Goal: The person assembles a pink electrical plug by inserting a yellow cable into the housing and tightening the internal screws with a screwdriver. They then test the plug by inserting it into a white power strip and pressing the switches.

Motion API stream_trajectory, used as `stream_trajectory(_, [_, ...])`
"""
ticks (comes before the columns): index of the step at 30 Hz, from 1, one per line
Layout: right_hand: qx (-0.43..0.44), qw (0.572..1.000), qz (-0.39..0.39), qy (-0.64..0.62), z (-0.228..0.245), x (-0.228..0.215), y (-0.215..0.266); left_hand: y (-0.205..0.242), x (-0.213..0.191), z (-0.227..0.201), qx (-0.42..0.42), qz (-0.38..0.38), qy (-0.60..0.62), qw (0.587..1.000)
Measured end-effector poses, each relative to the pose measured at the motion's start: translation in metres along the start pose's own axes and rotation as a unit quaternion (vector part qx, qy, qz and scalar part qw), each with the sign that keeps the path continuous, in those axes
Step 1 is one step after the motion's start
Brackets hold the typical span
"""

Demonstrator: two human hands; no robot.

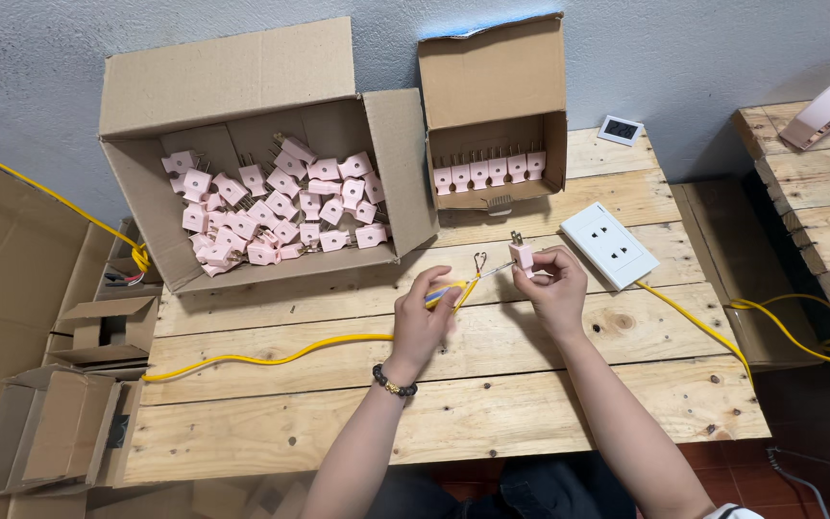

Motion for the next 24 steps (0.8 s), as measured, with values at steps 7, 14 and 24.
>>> stream_trajectory(7, [-0.001, 1.000, 0.003, -0.002, -0.003, -0.001, 0.000, -0.004, -0.004, -0.023, 0.071, 0.005, -0.028, 0.997])
stream_trajectory(14, [-0.006, 1.000, 0.005, 0.006, -0.005, 0.000, 0.001, -0.003, -0.003, -0.003, 0.036, 0.015, -0.030, 0.999])
stream_trajectory(24, [-0.016, 1.000, -0.002, 0.005, -0.006, -0.005, -0.001, -0.005, -0.004, -0.015, 0.094, -0.005, -0.031, 0.995])
Point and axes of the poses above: each hand's wrist, its own y-axis away from the middle knuckle, its own x-axis out of the palm, z = x × y, the point moved 5 cm from there along -y, towards the middle knuckle, and after that the axes turned 9 degrees about z, right-handed, at the moved point
